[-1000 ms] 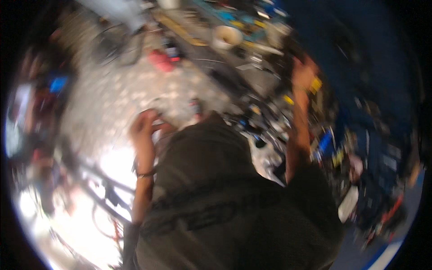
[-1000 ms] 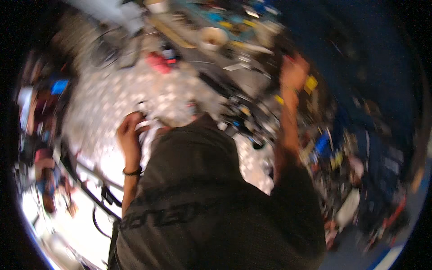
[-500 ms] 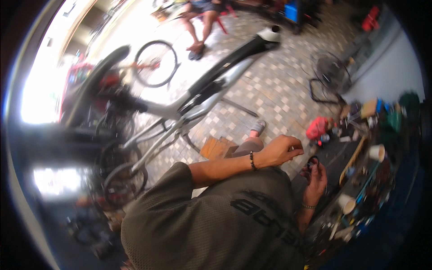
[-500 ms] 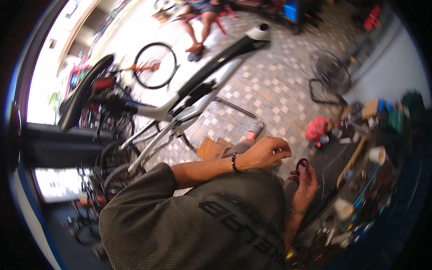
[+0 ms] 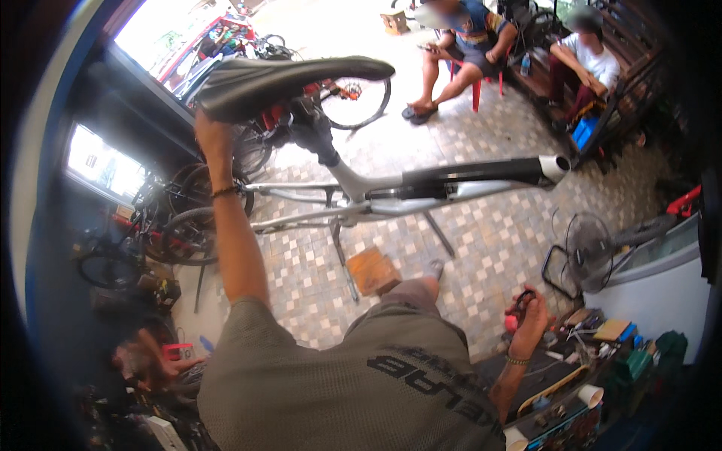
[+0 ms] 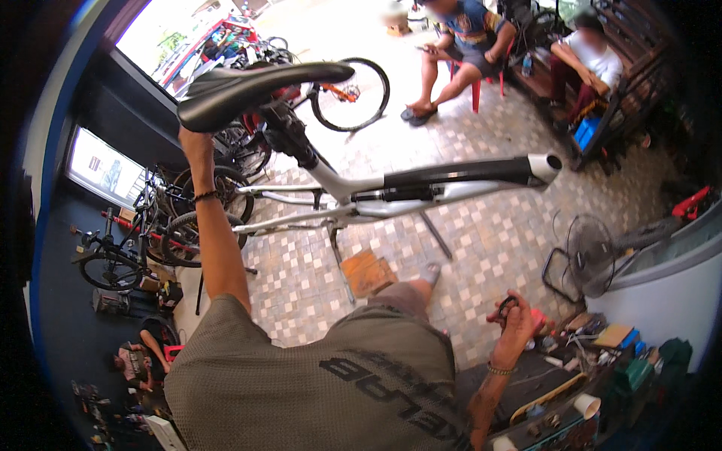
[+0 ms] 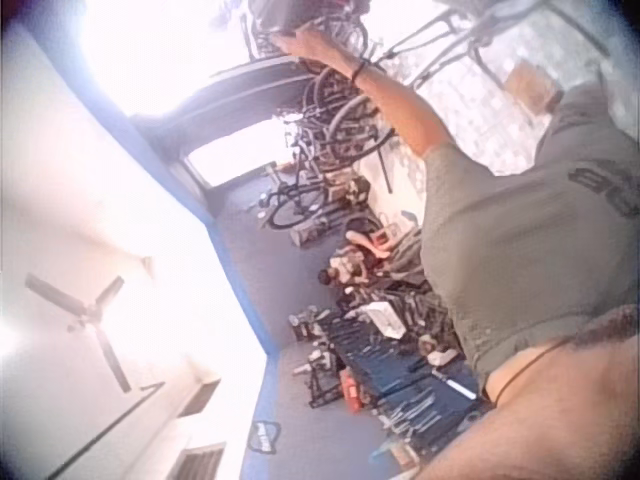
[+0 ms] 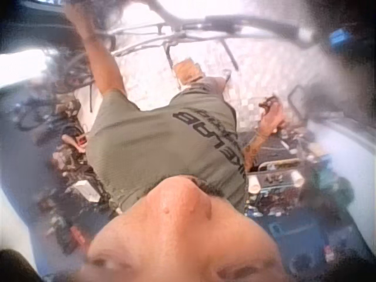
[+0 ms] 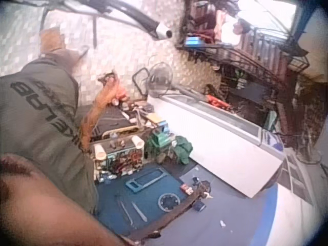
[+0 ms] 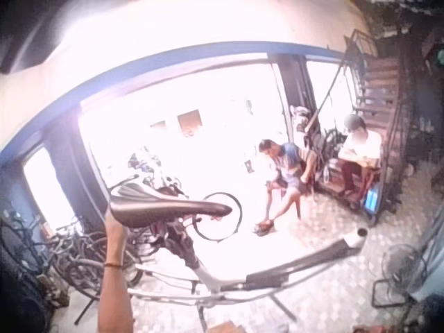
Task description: The person assembles a bicycle fork by inserting a headset bearing into the steerer tube, wiping the fork with a red cloth, and installing the handlebar stem. The person uses a red cloth and a headset bearing during the process.
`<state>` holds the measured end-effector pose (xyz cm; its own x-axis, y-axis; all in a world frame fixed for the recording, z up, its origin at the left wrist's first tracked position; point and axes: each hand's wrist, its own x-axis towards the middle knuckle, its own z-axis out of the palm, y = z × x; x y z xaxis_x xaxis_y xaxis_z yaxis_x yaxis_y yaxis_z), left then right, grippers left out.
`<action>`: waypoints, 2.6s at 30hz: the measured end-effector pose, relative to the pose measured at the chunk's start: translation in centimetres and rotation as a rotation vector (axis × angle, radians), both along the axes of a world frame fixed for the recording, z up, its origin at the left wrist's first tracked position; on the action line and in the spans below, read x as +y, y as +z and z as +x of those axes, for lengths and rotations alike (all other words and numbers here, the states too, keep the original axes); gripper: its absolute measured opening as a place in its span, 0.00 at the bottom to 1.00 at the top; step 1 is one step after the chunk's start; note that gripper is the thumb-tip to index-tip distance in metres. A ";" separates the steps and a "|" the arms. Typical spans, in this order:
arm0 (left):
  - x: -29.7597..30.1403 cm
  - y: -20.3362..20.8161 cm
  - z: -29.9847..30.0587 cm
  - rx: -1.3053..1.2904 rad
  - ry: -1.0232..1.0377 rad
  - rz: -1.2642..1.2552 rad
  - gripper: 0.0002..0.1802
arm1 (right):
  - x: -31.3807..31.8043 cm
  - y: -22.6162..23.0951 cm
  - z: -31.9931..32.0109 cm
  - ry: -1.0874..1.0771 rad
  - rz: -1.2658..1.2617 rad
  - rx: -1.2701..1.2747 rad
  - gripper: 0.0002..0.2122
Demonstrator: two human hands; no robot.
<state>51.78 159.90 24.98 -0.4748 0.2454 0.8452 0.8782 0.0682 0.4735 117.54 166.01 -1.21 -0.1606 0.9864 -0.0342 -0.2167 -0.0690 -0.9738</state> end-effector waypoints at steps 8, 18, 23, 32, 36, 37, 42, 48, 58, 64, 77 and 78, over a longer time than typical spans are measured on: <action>4.3 0.0 -4.9 0.235 -0.135 -0.253 0.16 | 3.4 0.7 -0.7 0.004 0.000 -0.112 0.23; 8.1 4.2 -1.5 0.646 -0.021 -0.529 0.11 | 11.1 2.1 -3.5 -0.023 0.062 -0.133 0.26; 8.1 5.1 0.6 -0.129 -0.126 -0.471 0.13 | 17.1 5.8 -8.0 0.137 0.199 -0.074 0.31; 2.8 12.6 -7.3 -0.560 -0.914 0.203 0.20 | 22.6 15.3 -20.9 0.431 0.315 0.271 0.34; -6.4 16.1 -2.9 -0.217 -0.616 0.581 0.23 | 23.9 17.9 -23.0 0.604 0.350 0.309 0.35; -8.7 16.2 -0.6 -0.207 -0.751 0.545 0.23 | 24.1 18.1 -23.4 0.637 0.351 0.310 0.34; -12.2 13.0 9.3 -0.226 -0.677 0.638 0.20 | 24.4 17.7 -25.2 0.723 0.385 0.345 0.32; -3.4 0.3 18.7 -0.496 0.000 0.265 0.16 | 24.6 16.4 -27.3 0.817 0.596 -0.039 0.31; 11.1 -7.4 31.7 -0.341 -0.099 -0.873 0.14 | 22.3 15.9 -26.9 0.912 0.832 -0.145 0.25; 11.8 -10.5 31.9 -1.242 -0.640 -0.137 0.23 | 22.4 13.4 -24.8 0.778 0.855 -0.207 0.28; 10.7 -11.4 29.3 -0.762 -0.515 -0.316 0.24 | 22.8 9.6 -17.5 0.665 -0.518 0.667 0.11; 11.1 -11.8 29.6 -0.722 -0.514 -0.320 0.24 | 22.7 11.0 -17.6 0.588 -0.542 0.736 0.10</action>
